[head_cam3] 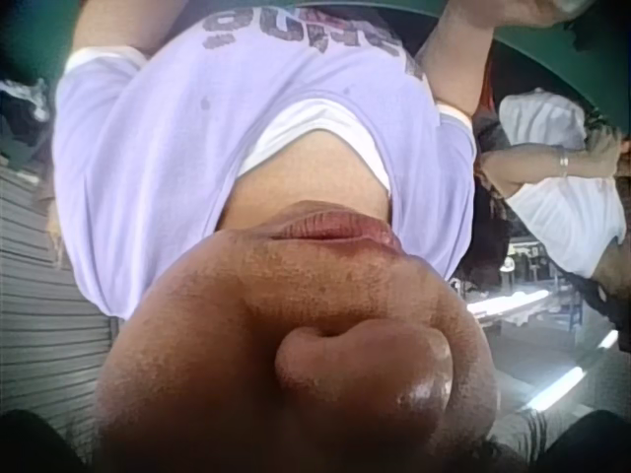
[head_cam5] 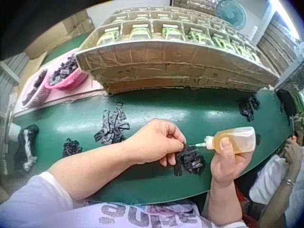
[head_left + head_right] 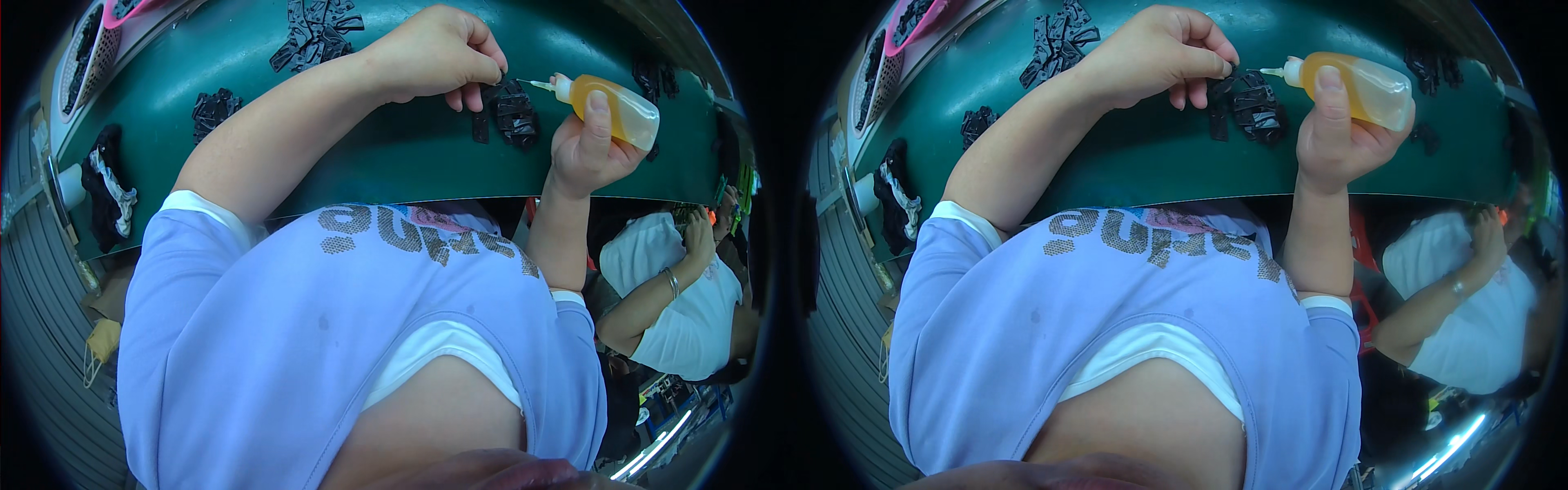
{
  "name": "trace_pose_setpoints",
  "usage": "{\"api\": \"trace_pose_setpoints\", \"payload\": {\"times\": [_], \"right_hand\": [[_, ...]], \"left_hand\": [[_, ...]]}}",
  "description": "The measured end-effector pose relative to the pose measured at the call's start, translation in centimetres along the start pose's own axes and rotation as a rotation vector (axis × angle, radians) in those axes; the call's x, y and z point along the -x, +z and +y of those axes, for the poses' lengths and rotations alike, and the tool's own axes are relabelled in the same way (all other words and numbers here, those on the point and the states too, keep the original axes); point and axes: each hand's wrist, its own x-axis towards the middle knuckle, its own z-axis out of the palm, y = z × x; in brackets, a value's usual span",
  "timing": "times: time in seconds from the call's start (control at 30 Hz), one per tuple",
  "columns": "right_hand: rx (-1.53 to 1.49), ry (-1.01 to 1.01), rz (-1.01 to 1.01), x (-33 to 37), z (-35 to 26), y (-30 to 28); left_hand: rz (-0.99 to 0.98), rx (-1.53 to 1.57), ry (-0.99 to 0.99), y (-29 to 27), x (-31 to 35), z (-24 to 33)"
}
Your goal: The person picks up small plastic pieces from the workbench, applies liquid to them using a needle-tip squeeze bottle, and places them on the table.
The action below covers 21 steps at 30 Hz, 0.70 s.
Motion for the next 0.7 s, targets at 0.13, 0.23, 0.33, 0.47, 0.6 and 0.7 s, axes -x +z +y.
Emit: {"api": "trace_pose_setpoints", "payload": {"times": [0.13,0.23,0.33,0.47,0.6,0.7], "right_hand": [[-0.097,0.059,-0.060,0.3,0.2,-0.7],[-0.081,0.117,-0.089,0.8,-0.2,-0.1],[-0.062,0.102,-0.139,0.8,-0.4,-0.1],[-0.034,0.078,-0.149,0.8,-0.5,0.1],[-0.013,0.057,-0.163,0.8,-0.6,0.4],[-0.004,0.045,-0.177,0.8,-0.6,0.3]], "left_hand": [[0.009,0.011,0.011,0.0,0.0,0.3],[0.019,0.017,0.018,-0.1,0.0,0.1],[0.026,0.014,0.020,0.1,0.0,0.2],[0.022,0.033,0.027,0.0,-0.1,-0.1],[0.024,0.023,0.041,0.0,-0.2,-0.1],[0.029,0.021,0.031,0.1,-0.3,-0.1]]}}
